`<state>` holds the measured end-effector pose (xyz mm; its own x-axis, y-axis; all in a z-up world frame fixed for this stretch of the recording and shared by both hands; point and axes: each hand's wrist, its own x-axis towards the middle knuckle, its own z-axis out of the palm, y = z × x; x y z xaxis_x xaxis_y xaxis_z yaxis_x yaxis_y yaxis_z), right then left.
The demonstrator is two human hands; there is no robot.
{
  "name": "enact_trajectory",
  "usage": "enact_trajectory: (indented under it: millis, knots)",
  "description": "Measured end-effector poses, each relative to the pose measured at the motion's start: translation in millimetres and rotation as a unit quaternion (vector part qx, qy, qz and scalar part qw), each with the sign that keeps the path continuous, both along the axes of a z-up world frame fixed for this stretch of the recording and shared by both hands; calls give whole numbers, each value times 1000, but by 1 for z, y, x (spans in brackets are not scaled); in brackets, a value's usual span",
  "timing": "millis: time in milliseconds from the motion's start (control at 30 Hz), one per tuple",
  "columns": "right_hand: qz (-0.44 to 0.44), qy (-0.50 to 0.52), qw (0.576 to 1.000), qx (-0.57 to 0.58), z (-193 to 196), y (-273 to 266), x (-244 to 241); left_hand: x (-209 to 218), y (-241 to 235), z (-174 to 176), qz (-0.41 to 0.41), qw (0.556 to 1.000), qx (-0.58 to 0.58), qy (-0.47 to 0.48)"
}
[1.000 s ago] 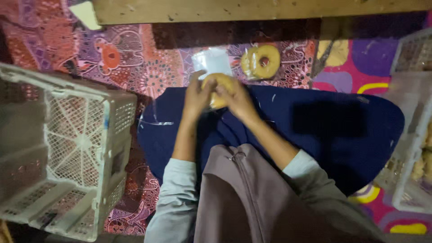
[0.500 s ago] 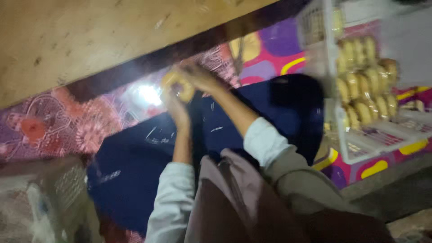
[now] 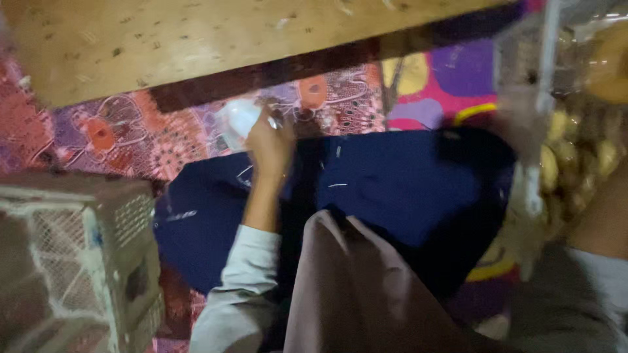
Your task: The person sits on the floor and repeatedly picks up doughnuts from a wooden board, places them into clear plastic bags, and sets the packaged items into a white crate. The process is repeated for multiple doughnuts throughout the clip.
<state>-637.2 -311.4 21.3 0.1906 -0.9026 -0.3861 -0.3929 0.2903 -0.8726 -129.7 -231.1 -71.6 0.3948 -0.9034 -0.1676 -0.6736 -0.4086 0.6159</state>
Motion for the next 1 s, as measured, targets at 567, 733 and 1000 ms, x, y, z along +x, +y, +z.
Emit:
enact_trajectory:
  millis: [567,733,1000]
  knots:
    - [-174,381,897,-142,-83,34,-82,141,14,-85,-135,984,-82,-85]
    - [-229,-81,969,-52,32,33,33,93,17,-2,-135,981,-135,-43]
    - [232,61,934,-264,4,14,326,8,27,118,-207,951,-226,-41]
